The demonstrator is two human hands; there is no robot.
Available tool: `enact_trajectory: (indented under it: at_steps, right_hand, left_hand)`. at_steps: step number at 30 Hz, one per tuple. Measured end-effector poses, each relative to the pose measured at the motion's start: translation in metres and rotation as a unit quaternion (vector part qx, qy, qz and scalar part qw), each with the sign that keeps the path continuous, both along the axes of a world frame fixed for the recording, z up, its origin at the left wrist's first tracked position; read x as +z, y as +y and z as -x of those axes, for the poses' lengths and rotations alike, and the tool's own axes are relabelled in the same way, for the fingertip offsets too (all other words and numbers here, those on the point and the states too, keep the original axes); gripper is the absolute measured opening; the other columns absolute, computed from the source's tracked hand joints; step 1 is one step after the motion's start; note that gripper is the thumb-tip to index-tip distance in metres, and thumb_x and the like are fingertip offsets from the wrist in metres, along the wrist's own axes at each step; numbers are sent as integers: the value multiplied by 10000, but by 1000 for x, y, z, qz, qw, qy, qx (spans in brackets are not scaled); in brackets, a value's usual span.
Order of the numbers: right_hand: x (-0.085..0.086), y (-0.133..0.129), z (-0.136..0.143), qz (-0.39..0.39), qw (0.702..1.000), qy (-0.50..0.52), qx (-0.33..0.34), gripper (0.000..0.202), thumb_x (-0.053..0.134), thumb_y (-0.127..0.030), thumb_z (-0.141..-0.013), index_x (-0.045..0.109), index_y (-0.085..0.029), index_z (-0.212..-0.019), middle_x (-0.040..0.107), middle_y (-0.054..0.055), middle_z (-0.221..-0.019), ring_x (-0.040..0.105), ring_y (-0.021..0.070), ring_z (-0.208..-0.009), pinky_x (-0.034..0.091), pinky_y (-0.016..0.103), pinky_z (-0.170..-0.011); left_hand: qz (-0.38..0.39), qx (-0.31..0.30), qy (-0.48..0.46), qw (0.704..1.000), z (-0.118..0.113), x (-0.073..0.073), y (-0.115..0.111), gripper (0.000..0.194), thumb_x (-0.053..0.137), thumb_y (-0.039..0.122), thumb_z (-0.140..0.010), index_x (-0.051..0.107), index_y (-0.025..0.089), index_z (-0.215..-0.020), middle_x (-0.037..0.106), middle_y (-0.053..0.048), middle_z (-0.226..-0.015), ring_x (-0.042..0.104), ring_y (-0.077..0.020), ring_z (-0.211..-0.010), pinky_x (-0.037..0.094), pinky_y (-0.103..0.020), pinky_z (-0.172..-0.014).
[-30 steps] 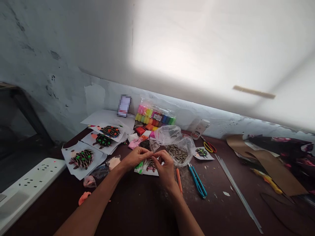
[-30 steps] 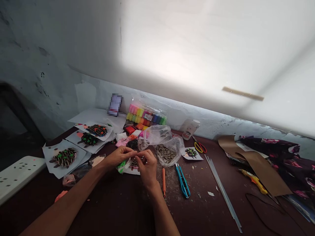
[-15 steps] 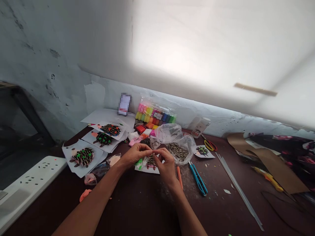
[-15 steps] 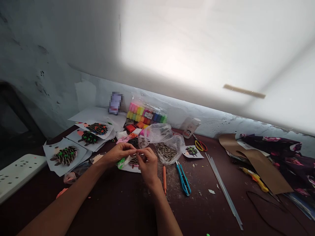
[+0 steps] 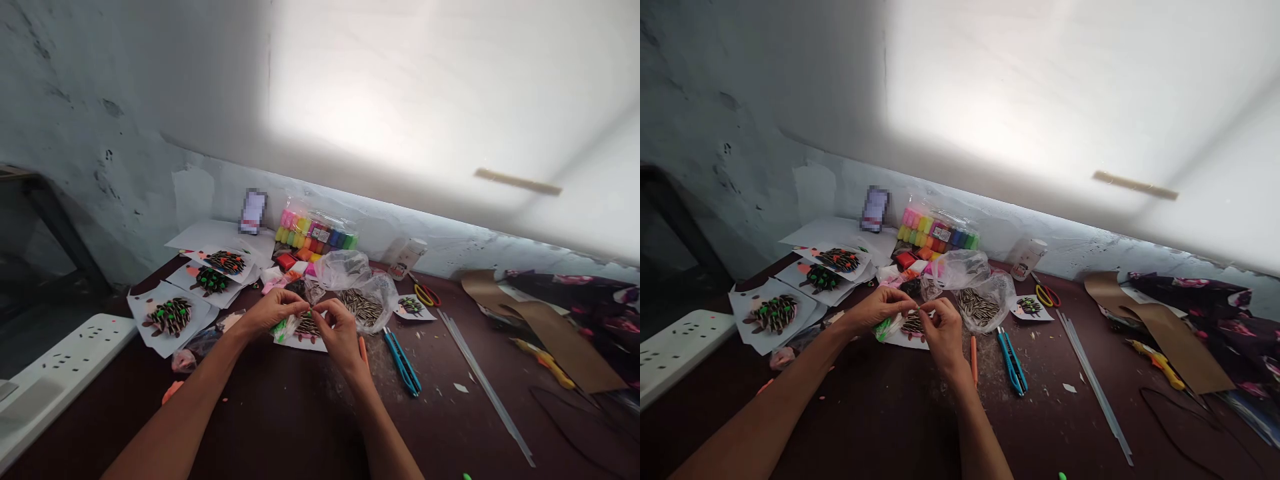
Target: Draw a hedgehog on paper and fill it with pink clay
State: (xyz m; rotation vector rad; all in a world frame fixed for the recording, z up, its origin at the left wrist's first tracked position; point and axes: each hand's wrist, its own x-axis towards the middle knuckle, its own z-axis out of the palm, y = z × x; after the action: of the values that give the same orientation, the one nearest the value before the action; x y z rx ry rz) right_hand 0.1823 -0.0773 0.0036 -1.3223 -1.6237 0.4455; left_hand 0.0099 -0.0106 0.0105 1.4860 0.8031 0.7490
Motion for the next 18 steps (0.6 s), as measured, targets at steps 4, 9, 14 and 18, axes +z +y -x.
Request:
enact_trajectory:
  at_steps: [4,9,14,18]
  right_hand:
    - [-9,4,-8,25,994,-99,-42,104,614,-188,-834,681,-203,-756,600,2,-758,535,135,-675,390,248,-629]
    - [-17,3,-8,73,974,-212,-46,133,634,-113,-811,692,-210,-741,610,12,-771,566,149,-702,367,249,-631]
    - [-19,2,-6,80,967,-236,-47,159,649,-93,-802,695,-227,-731,618,8,-777,572,150,-707,356,244,-623]
    - [-20,2,-5,82,962,-254,-48,157,639,-94,-815,700,-223,-749,612,7,-769,569,145,-708,346,243,-624]
  left_hand:
    - [-21,75,25,997,7,-3,7,379,730,509,-674,708,131,-697,608,-5,-621,502,-122,-602,376,-235,-572]
    - [-14,92,30,995,9,-8,11,413,736,531,-646,703,128,-729,600,-1,-608,494,-122,-580,353,-232,-547]
    - [-31,92,38,995,7,-9,11,393,733,522,-648,710,137,-722,612,-9,-611,501,-130,-590,358,-232,-552]
    - [-27,91,36,995,7,-8,11,386,731,515,-636,706,138,-716,606,-7,-608,499,-132,-590,360,-235,-557]
